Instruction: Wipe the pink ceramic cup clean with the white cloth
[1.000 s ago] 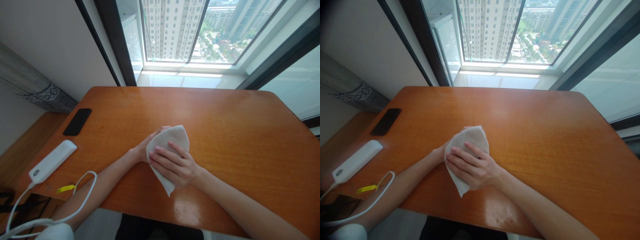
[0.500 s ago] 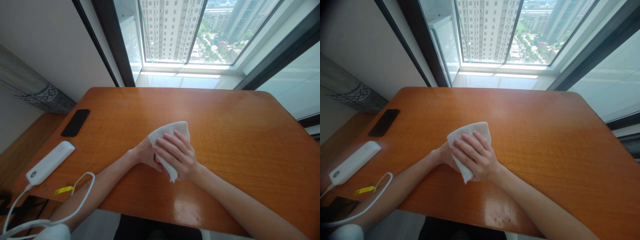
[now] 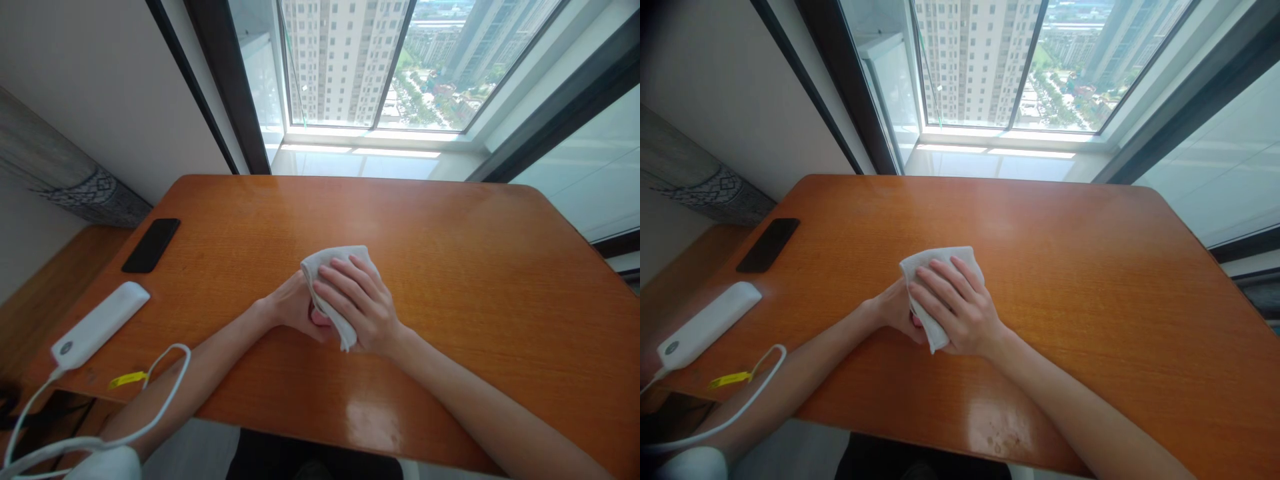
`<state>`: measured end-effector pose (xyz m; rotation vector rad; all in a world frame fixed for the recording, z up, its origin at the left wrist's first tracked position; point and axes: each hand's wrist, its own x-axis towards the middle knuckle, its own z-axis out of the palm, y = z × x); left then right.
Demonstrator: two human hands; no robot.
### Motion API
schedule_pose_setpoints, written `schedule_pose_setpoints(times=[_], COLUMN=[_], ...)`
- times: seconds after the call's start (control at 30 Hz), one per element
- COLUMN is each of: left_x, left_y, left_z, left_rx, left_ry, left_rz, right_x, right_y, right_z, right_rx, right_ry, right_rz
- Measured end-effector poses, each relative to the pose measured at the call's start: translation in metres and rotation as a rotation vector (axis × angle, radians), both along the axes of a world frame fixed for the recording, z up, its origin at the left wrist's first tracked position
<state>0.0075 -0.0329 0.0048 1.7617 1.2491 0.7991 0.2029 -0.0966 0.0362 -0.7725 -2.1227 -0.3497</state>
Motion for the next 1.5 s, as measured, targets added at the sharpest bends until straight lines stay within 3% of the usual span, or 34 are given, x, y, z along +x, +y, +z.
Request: schedule_pose_setpoints(times=[0.03,0.1,0.2,0.23,0.3,0.33,0.4,0.43,0.53,0.63,0.7,0.9,1.1,1.33,1.5], left_x=[0.001,0.003,0.006,0.006,0.003,0.000,-0.004,-0.005,-0.007,-0.005,-0.005,-0.008,-0.011,-0.008,-0.009], left_y=[-0.008,-0.028,-0.049,-0.048,-0.035,-0.024,0.000,0.010,0.024,0.022,0.020,0.022,0.022,0.020,0.020], left_z=[-0.003,-0.010,-0.018,-0.018,-0.014,-0.010,-0.001,0.003,0.011,0.009,0.004,-0.004,-0.001,0.009,0.013], left_rx=[0.013,0.126,0.207,0.245,0.286,0.295,0.320,0.354,0.413,0.484,0.504,0.475,0.366,0.076,0.124], left_ry=[0.029,0.137,0.235,0.255,0.202,0.178,0.121,0.043,-0.151,-0.206,-0.200,-0.094,-0.159,-0.176,-0.059], left_rz=[0.001,0.209,0.368,0.324,-0.090,-0.186,-0.348,-0.523,-0.634,-0.690,-0.715,-0.728,-0.709,-0.668,-0.648], right_x=[-0.002,-0.009,-0.019,-0.019,-0.012,-0.006,0.005,0.010,0.014,0.010,0.007,0.009,0.012,0.012,0.016], right_y=[-0.001,-0.009,-0.018,-0.018,-0.011,-0.005,0.006,0.012,0.021,0.020,0.017,0.011,0.012,0.010,0.012], right_z=[0.000,0.000,-0.002,-0.003,-0.004,-0.004,-0.003,-0.003,-0.006,-0.012,-0.015,-0.012,-0.018,-0.019,-0.014], right_rx=[-0.021,-0.023,0.034,0.049,0.037,-0.002,-0.152,-0.251,-0.543,-0.662,-0.631,-0.372,-0.298,-0.228,-0.125], right_ry=[0.010,-0.074,-0.231,-0.235,-0.155,-0.082,0.098,0.190,0.453,0.674,0.713,0.508,0.399,0.260,0.109], right_rz=[-0.014,-0.019,0.006,0.011,0.012,0.014,0.032,0.054,0.130,0.133,0.132,0.148,0.084,0.075,0.102])
